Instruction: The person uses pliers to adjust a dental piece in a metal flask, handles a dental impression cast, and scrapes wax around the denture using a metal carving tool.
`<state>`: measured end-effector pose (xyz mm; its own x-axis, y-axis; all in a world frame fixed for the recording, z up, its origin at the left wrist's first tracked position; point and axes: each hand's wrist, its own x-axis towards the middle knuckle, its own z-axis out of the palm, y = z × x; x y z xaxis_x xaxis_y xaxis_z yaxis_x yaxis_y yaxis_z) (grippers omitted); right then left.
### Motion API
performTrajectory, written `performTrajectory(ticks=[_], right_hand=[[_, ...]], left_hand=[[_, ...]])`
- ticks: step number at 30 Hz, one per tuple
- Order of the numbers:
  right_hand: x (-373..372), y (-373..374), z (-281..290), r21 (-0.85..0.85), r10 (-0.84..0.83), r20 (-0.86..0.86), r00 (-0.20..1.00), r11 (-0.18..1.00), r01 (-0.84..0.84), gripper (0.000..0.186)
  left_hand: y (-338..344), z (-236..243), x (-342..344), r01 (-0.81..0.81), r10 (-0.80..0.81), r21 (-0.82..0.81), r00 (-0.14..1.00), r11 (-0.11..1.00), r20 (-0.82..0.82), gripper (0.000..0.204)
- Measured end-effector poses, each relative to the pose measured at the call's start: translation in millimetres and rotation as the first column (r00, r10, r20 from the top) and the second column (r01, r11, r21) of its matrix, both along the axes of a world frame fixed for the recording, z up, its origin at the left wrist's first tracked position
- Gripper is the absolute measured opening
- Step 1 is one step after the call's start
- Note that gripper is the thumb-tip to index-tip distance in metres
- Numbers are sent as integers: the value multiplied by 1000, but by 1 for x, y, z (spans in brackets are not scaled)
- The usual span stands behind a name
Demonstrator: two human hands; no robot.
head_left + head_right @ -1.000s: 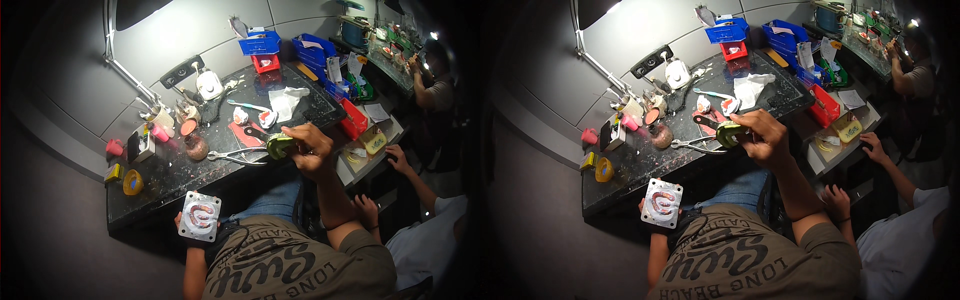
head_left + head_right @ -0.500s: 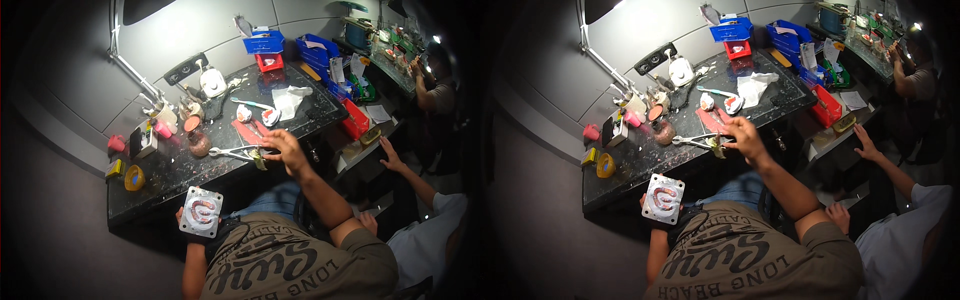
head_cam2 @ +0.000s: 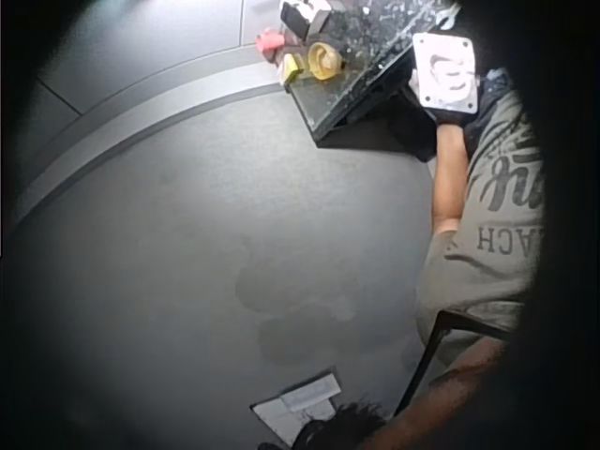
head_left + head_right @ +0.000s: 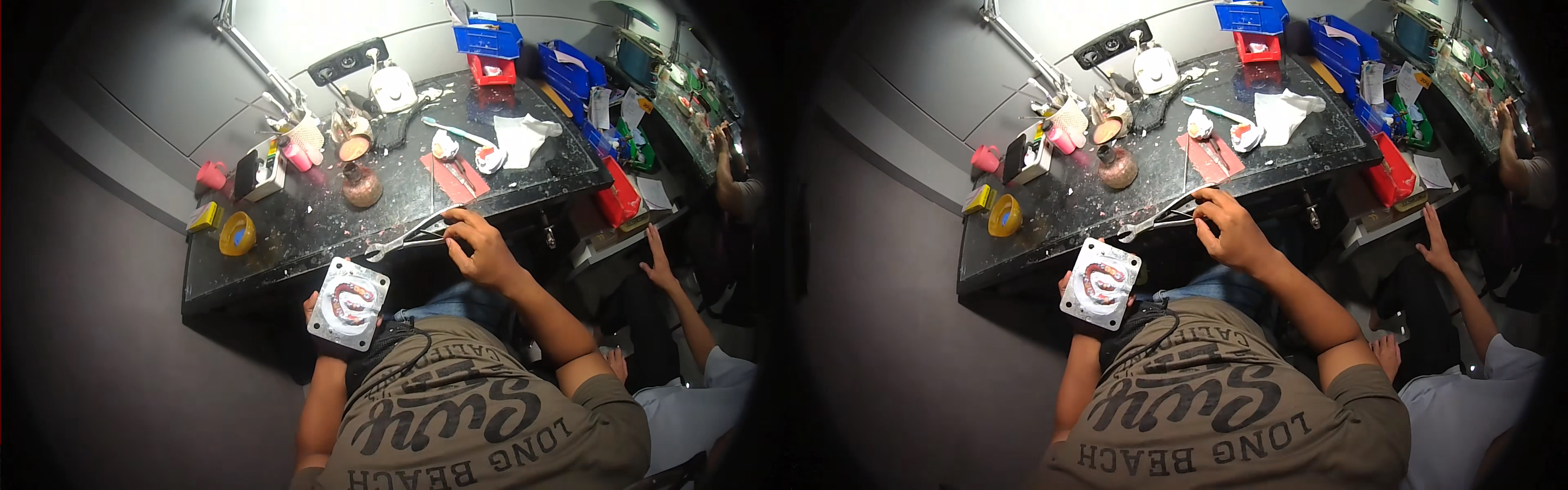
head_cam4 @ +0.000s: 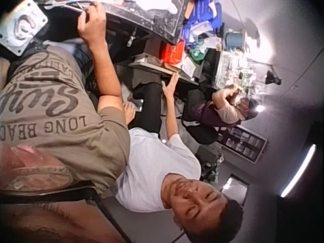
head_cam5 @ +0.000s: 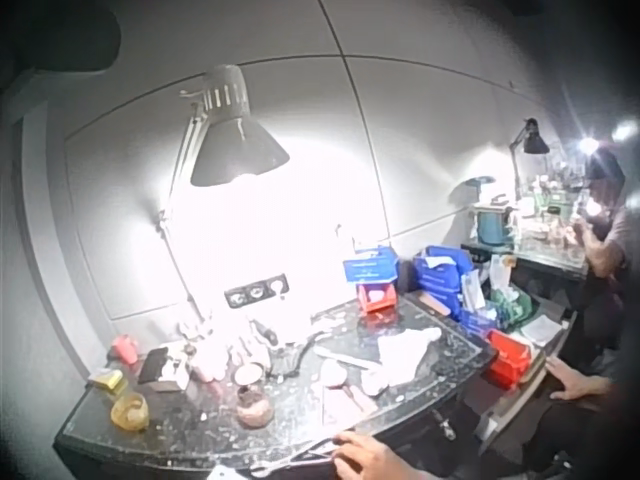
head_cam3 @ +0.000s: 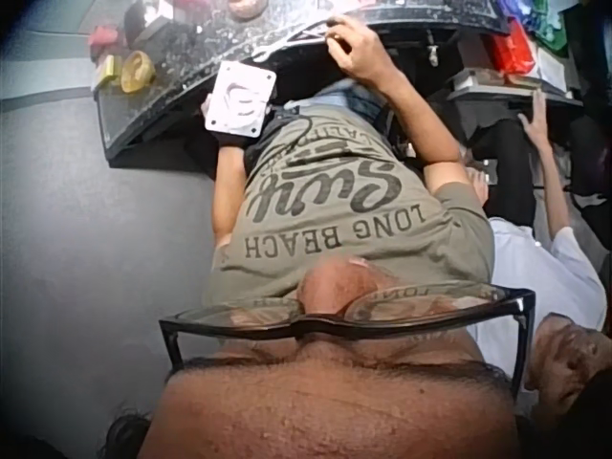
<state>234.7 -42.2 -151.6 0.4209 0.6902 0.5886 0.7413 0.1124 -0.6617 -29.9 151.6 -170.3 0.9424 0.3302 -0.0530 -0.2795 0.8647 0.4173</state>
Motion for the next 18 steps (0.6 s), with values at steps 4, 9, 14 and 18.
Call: performTrajectory(ticks=[4, 9, 14, 18], right_hand=[[1, 1, -5, -35, 14, 121, 992, 999, -10, 15], [4, 6, -6, -36, -25, 247, 969, 999, 35, 14], [2, 9, -4, -95, -20, 272, 962, 994, 47, 7], [4, 10, -4, -67, -13, 236, 972, 997, 30, 5]], left_hand=[[-4, 5, -1, -43, 43, -14, 998, 999, -41, 87], [-1, -1, -3, -27, 27, -11, 999, 1000, -31, 87], [0, -5, -2, -37, 43, 93, 997, 995, -63, 89], [-2, -2, -2, -53, 54, 50, 998, 997, -34, 90]])
